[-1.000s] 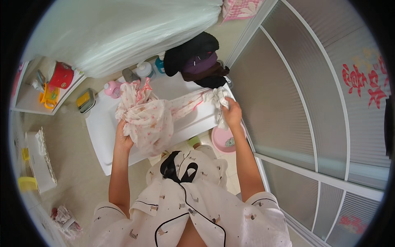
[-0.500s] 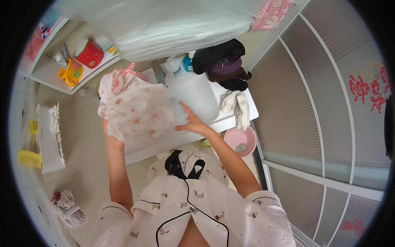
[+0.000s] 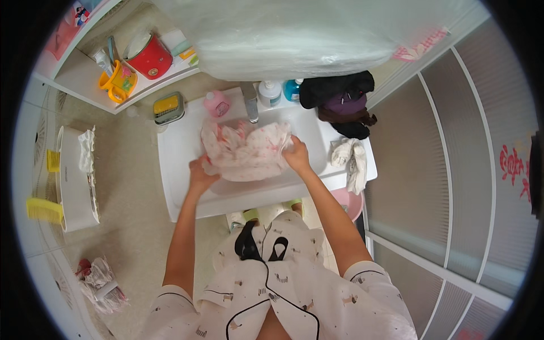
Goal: The person washes a black sock and a patterned cloth by hand in a bathroom sink. They use liquid soap from a pink bottle and a white bottle, scrubbing the items under running water and rinsing them thoroughly.
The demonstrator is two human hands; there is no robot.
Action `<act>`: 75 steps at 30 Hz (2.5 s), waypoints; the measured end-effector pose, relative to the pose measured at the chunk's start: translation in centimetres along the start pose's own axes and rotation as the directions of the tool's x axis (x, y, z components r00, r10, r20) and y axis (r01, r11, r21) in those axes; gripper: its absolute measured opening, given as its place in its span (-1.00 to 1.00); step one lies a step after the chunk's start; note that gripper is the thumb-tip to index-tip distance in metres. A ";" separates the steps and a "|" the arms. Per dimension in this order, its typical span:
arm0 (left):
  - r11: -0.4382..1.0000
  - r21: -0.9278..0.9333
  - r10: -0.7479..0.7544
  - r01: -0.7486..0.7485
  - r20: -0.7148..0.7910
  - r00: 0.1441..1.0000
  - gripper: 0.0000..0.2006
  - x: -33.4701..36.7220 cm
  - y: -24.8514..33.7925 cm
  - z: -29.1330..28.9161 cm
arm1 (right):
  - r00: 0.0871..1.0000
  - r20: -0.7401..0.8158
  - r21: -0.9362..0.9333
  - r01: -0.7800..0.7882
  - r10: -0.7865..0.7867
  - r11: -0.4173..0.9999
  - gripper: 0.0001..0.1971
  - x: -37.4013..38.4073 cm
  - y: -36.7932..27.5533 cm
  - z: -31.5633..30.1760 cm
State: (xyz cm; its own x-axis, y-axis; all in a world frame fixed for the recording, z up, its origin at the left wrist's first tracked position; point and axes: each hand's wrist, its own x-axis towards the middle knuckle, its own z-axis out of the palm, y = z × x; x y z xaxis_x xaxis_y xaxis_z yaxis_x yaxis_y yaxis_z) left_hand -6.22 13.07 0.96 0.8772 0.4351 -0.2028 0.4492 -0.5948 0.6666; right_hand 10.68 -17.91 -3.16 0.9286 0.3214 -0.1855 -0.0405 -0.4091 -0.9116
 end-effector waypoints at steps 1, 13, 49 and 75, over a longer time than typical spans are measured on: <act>0.972 0.231 0.043 -0.046 0.017 0.999 -0.11 0.8 -3.2 1.7 | 0.999 -0.003 -0.233 0.043 -0.045 0.972 -0.36 0.4 0.9 0.6; 0.857 0.498 0.063 -0.130 0.149 0.987 -0.03 9.5 1.8 18.1 | 0.987 0.006 -0.723 -0.105 0.158 0.683 -0.12 6.2 5.2 9.2; 0.832 0.533 0.156 -0.157 0.046 0.987 -0.34 11.8 2.2 17.9 | 0.970 -0.231 -0.673 -0.213 0.073 0.709 -0.21 8.0 6.1 12.4; 0.883 -0.131 0.469 -0.450 0.265 0.843 -0.59 11.9 -2.7 9.3 | 0.993 0.119 -0.371 0.021 0.025 0.928 -0.46 5.3 3.9 3.2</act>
State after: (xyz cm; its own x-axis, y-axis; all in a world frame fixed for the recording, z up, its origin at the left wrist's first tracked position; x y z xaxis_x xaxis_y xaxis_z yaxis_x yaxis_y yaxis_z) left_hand 4.63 13.56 -9.92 0.9947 -0.0909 -0.0484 -0.0201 -0.6324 0.7744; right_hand 14.26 -15.04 -8.92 0.8766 0.4106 -0.2508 0.1188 -0.6900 -0.7140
